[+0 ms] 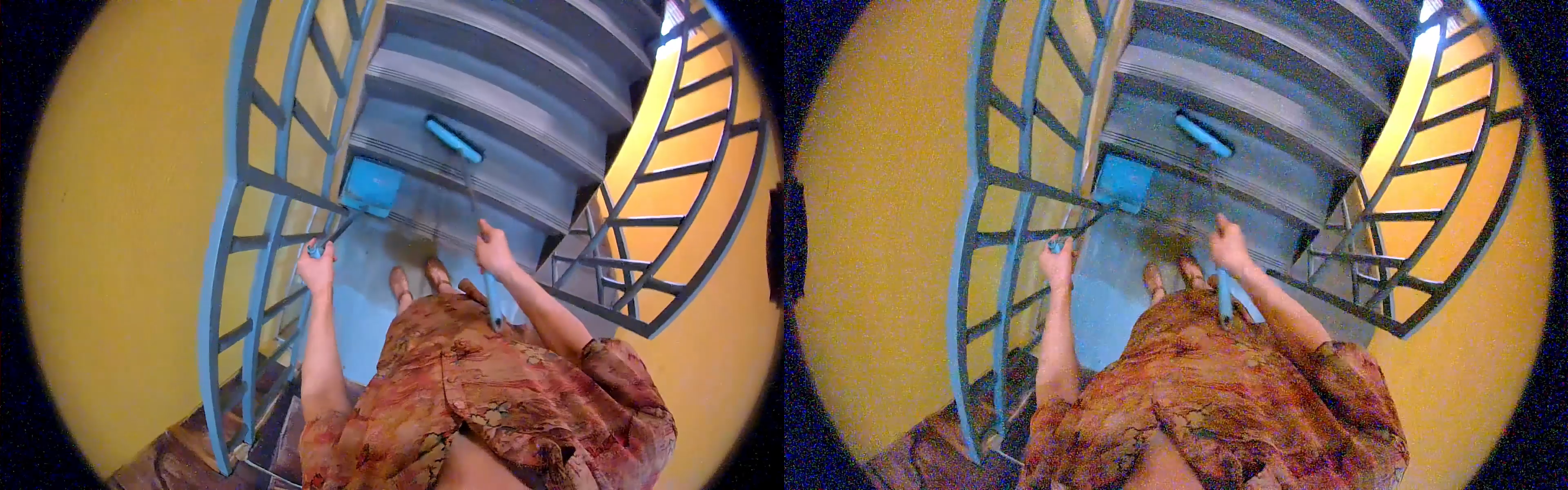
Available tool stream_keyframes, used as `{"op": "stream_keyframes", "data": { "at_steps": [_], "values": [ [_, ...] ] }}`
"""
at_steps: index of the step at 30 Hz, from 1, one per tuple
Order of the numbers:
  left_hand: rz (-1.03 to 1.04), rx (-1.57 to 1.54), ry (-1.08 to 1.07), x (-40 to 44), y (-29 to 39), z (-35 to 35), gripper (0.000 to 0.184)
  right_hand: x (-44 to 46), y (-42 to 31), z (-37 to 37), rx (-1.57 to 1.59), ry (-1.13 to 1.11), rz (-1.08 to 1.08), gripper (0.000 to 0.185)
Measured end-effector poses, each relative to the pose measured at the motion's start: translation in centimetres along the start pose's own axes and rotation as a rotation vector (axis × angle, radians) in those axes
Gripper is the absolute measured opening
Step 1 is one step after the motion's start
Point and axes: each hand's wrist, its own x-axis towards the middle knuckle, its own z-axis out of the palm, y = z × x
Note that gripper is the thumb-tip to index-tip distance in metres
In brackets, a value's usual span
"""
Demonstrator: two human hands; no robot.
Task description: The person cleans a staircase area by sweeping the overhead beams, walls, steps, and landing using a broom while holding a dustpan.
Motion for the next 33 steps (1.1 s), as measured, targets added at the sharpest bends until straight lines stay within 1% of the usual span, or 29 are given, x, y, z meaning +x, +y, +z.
{"op": "stream_keyframes", "data": {
  "at_steps": [1, 2, 4, 5, 7, 9, 10, 11, 12, 14, 15, 17, 18, 20, 23, 24, 25, 26, 28, 30, 32, 33],
  "values": [
    [-0.018, 0.088, 0.023, 0.0, -0.4, -0.1, 0.028, 0.2, 0.5, 1.2, 0.014, -0.024, 0.008, 0.047],
    [-0.011, 0.096, -0.007, -0.1, -0.5, -0.4, 0.028, -1.1, -0.7, 1.7, 0.022, -0.004, 0.031, 0.047],
    [-0.075, 0.114, -0.080, -0.3, 0.1, -0.8, 0.026, -4.1, -4.3, 0.7, 0.210, -0.238, 0.154, 0.047],
    [-0.070, 0.117, -0.112, -0.5, 0.5, -0.7, 0.026, -4.5, -4.0, -0.5, 0.217, -0.212, 0.173, 0.047],
    [-0.096, 0.116, -0.111, -0.7, 1.2, -0.6, 0.021, -4.9, -3.1, -3.3, 0.583, -0.364, 0.355, 0.046],
    [-0.073, 0.086, -0.124, -0.2, 0.0, -0.7, 0.019, -7.6, -3.0, -5.1, 0.571, -0.323, 0.332, 0.046],
    [-0.058, 0.051, -0.118, -0.1, -0.6, -0.2, 0.018, -9.0, -2.6, -5.9, 0.547, -0.298, 0.303, 0.046],
    [-0.061, 0.072, -0.121, -1.3, 2.1, -0.4, 0.017, -9.8, -1.0, -6.2, 0.545, -0.206, 0.282, 0.048],
    [-0.052, 0.075, -0.143, -1.2, 1.6, 0.0, 0.017, -10.9, -0.2, -7.2, 0.555, -0.185, 0.288, 0.048],
    [-0.101, 0.101, -0.143, -0.5, 0.2, 0.3, 0.018, -12.8, 1.3, -9.1, 0.628, 0.034, 0.393, 0.049],
    [-0.059, 0.130, -0.138, -1.3, 1.9, 0.3, 0.017, -13.2, 2.2, -10.1, 0.638, 0.047, 0.398, 0.049],
    [-0.055, 0.119, -0.136, -1.7, 2.4, 0.7, 0.017, -12.9, 4.1, -12.0, 0.647, 0.319, 0.493, 0.045],
    [-0.058, 0.103, -0.119, -1.9, 2.6, 0.7, 0.016, -12.0, 5.4, -12.7, 0.678, 0.398, 0.514, 0.045],
    [-0.042, 0.131, -0.124, -2.9, 3.9, 0.8, 0.015, -9.5, 9.6, -13.4, 0.691, 0.474, 0.482, 0.044],
    [0.007, 0.179, -0.130, -3.2, 3.9, 1.1, 0.014, -6.0, 13.3, -11.2, 0.652, 0.498, 0.476, 0.039],
    [0.044, 0.199, -0.135, -3.1, 3.4, 1.3, 0.014, -6.2, 11.3, -10.2, 0.658, 0.489, 0.475, 0.039],
    [0.136, 0.202, -0.096, -3.0, 2.8, 1.4, 0.014, -6.5, 9.0, -8.4, 0.662, 0.454, 0.491, 0.034],
    [0.142, 0.210, -0.086, -2.9, 3.0, 1.4, 0.014, -6.8, 6.2, -6.5, 0.669, 0.420, 0.507, 0.030],
    [0.076, 0.216, -0.103, -2.8, 3.2, 1.6, 0.015, -6.9, 2.3, -2.6, 0.624, 0.238, 0.464, 0.030],
    [0.056, 0.211, -0.108, -2.7, 3.1, 1.4, 0.015, -5.1, 2.9, 2.5, 0.466, 0.050, 0.351, 0.038],
    [0.022, 0.201, -0.123, -2.7, 3.0, 0.9, 0.015, -4.2, 1.9, 6.5, 0.260, 0.087, 0.103, 0.029],
    [0.018, 0.195, -0.118, -2.5, 2.5, 0.8, 0.015, -4.1, 0.4, 7.1, 0.253, 0.084, 0.098, 0.029]
  ]
}}
